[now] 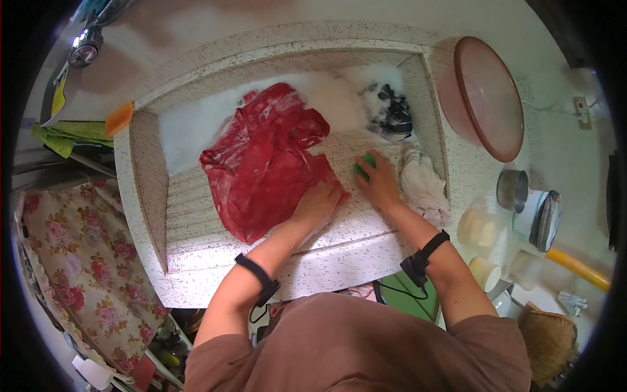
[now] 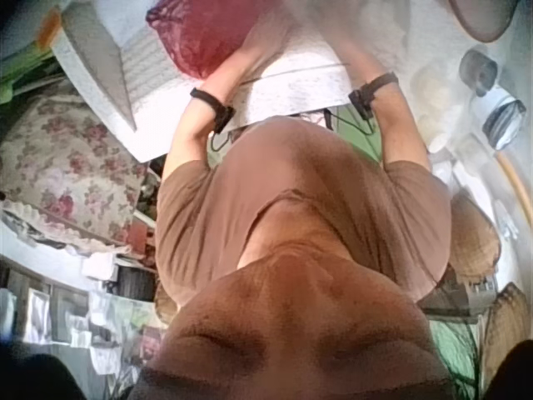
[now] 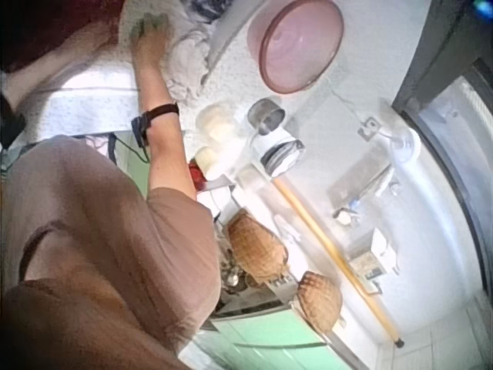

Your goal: The person scrubs a red t-shirt with a green brush in a soapy sink, repeatedly lifting and turning the garment to clean different areas. They then wring out the shirt and continue scrubbing before briefly handling other items in the sink.

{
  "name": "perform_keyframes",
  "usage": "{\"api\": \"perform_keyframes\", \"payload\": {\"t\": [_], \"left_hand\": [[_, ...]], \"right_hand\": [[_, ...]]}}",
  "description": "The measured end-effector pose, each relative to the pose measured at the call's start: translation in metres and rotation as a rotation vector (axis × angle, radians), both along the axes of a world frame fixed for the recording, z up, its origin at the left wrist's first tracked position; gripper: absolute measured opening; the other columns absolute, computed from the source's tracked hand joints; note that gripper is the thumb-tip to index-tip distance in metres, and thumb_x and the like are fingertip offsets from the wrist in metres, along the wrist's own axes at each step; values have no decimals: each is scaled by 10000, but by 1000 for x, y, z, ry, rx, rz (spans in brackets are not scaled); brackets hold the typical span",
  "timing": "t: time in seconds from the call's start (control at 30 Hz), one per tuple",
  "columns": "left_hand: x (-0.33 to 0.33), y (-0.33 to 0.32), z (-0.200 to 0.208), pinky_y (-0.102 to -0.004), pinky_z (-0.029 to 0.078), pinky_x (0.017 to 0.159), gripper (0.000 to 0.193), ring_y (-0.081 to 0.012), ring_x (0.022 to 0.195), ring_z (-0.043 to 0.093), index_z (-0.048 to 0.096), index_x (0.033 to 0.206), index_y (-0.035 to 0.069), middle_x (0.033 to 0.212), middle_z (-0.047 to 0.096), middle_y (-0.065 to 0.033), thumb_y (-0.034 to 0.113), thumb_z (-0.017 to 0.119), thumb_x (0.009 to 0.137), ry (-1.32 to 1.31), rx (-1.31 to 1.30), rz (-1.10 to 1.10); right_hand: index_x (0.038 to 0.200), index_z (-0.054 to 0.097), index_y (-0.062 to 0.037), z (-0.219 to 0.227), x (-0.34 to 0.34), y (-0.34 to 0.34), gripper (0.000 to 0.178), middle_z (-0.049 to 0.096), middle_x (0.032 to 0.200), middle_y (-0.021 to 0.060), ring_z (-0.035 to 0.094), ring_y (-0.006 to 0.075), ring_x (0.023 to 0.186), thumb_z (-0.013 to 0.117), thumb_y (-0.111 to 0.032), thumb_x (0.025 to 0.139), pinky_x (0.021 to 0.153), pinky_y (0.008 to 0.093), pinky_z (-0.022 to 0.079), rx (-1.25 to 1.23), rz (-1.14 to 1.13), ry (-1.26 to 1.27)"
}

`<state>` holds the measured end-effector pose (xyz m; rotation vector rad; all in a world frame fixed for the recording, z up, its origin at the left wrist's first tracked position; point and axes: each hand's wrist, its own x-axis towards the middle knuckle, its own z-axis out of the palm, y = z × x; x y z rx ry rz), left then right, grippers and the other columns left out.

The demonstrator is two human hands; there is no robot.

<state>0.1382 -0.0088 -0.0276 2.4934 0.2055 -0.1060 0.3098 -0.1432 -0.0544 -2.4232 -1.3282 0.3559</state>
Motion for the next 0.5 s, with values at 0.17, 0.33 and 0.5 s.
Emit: {"api": "perform_keyframes", "payload": {"t": [0.17, 0.33, 0.5], "left_hand": [[-71, -31, 40, -477, 364, 1059, 463, -399, 1082, 548, 608, 1100, -41, 1074, 612, -230, 378, 574, 908, -160, -105, 50], [-78, -44, 43, -523, 326, 1082, 714, -390, 1262, 444, 512, 1274, -54, 1315, 518, -227, 501, 623, 837, -33, -134, 28], [-73, -32, 50, -494, 326, 1089, 736, -379, 1291, 419, 481, 1313, -45, 1361, 493, -205, 491, 631, 831, -22, -151, 12]], "right_hand": [[1139, 693, -140, 84, -44, 19, 400, 554, 1277, 206, 474, 405, 1247, 720, -287, 769, 1041, 492, 392, -120, 296, 408], [1087, 705, -153, 45, -58, 97, 391, 573, 1233, 146, 508, 374, 1149, 707, -360, 756, 972, 524, 402, -37, 464, 100], [1120, 694, -145, 19, -31, 119, 384, 555, 1270, 152, 507, 369, 1121, 673, -369, 809, 973, 511, 387, -78, 467, 187]]}}
